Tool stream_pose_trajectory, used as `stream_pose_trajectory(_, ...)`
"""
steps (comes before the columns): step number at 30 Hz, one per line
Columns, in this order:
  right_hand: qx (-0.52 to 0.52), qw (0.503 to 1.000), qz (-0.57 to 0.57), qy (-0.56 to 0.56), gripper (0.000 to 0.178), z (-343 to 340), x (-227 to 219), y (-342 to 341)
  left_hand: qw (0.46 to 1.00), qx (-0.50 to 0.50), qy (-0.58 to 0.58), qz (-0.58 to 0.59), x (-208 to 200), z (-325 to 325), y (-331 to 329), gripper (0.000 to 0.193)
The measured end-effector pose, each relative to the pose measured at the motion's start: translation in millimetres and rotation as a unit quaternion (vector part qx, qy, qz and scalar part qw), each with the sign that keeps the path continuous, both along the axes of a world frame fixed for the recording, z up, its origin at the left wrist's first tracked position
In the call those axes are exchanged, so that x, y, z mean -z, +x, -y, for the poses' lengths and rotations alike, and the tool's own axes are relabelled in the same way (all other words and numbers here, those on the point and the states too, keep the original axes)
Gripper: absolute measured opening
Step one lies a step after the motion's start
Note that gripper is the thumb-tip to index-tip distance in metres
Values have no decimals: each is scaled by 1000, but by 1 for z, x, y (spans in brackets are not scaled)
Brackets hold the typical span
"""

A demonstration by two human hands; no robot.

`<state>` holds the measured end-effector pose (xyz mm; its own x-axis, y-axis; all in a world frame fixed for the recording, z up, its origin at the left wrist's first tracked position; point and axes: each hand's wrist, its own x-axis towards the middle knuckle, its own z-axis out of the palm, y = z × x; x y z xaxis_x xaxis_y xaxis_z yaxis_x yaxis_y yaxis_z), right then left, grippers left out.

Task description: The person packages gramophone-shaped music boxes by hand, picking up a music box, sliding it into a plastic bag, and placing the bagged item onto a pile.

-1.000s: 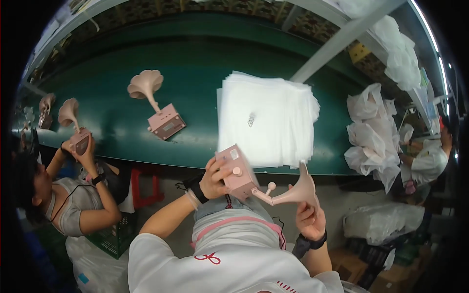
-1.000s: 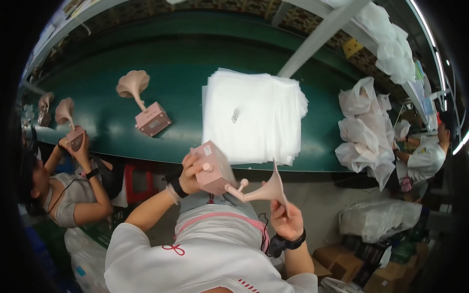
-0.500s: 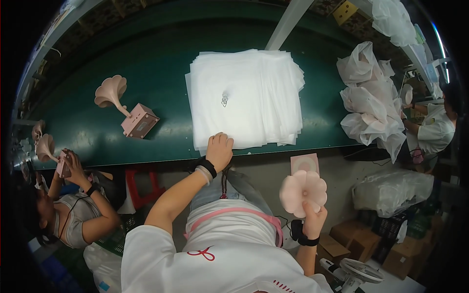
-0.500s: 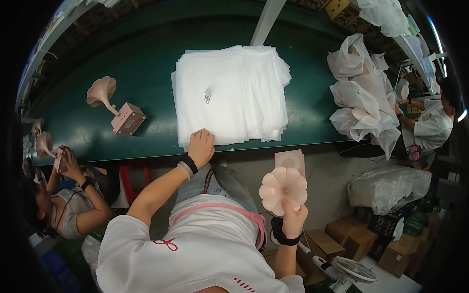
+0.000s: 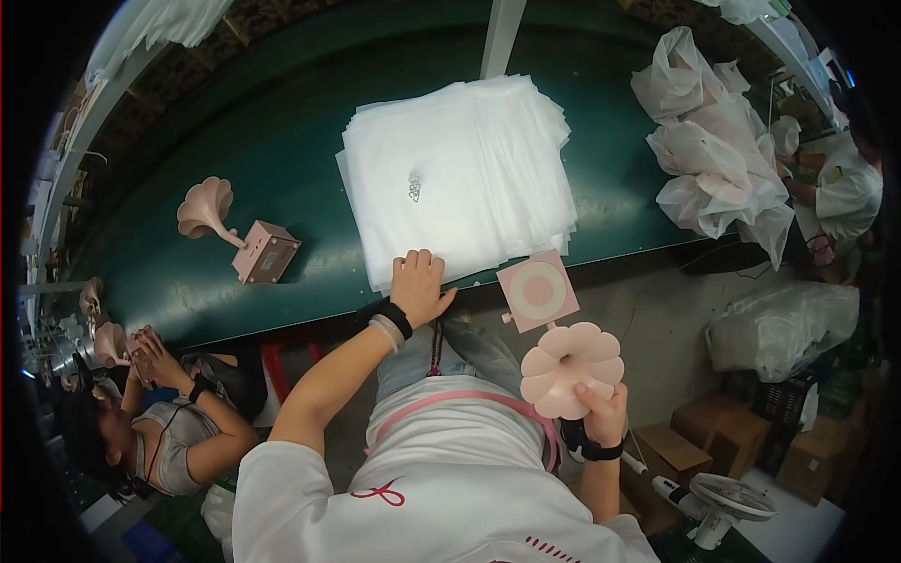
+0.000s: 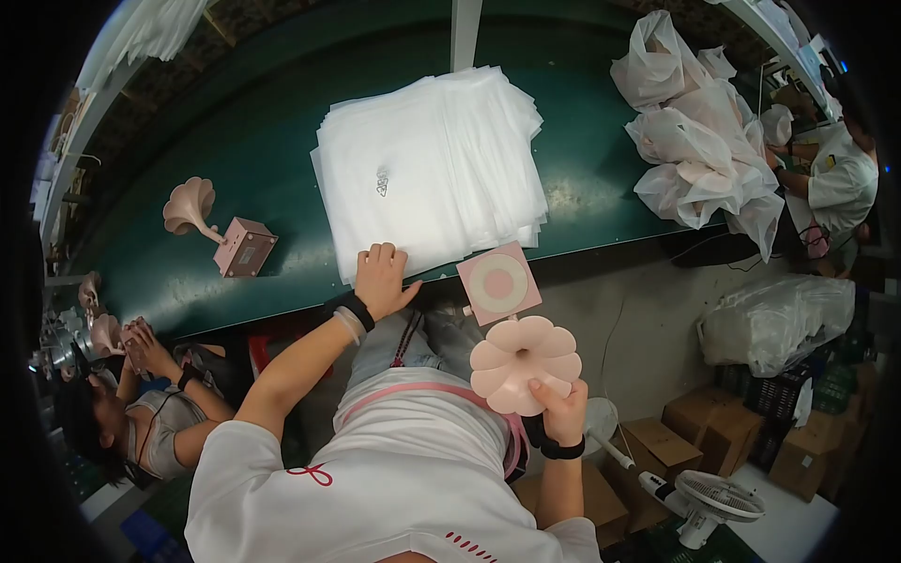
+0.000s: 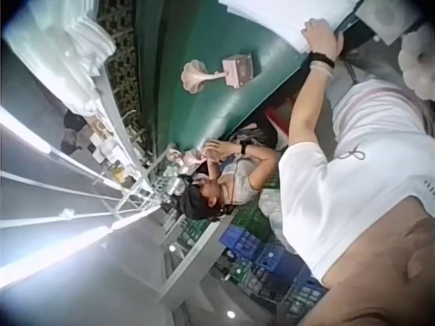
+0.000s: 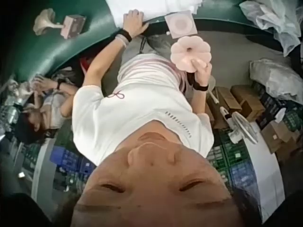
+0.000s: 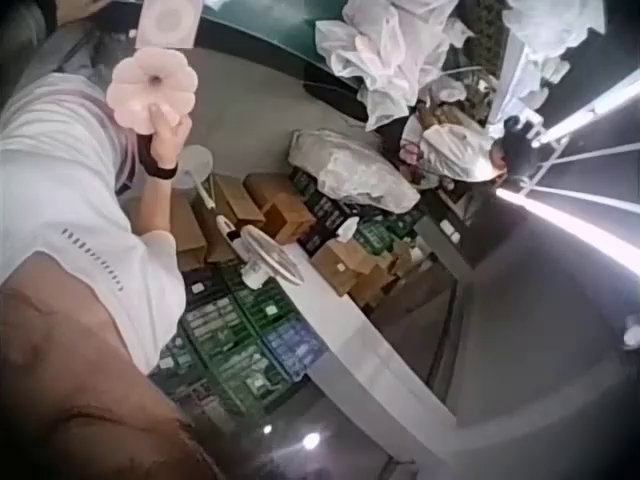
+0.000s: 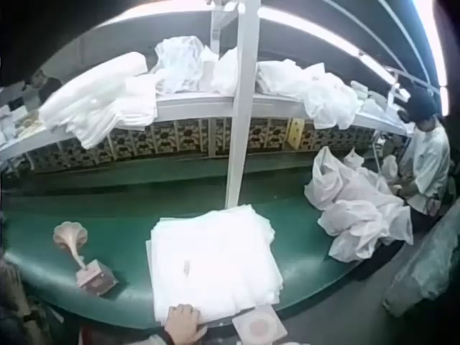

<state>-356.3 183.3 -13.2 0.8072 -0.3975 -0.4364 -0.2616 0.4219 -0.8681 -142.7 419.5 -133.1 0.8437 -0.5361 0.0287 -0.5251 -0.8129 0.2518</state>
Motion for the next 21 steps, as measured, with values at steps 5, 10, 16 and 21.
stream_pose_trajectory(5,-41,999,-10,-2,30,-2,8,2,994,6,4,107,41,-8,-4,17)
stream_pose_trajectory(10,-101,995,-17,-10,30,5,9,-2,973,-122,-103,-165,55,-17,14,21)
stream_pose_trajectory(16,-218,975,-35,1,33,28,10,3,948,-118,-96,-281,38,-16,38,30)
stream_pose_trajectory(21,-360,933,-4,11,31,42,28,40,953,-110,-59,-277,50,-17,41,35)
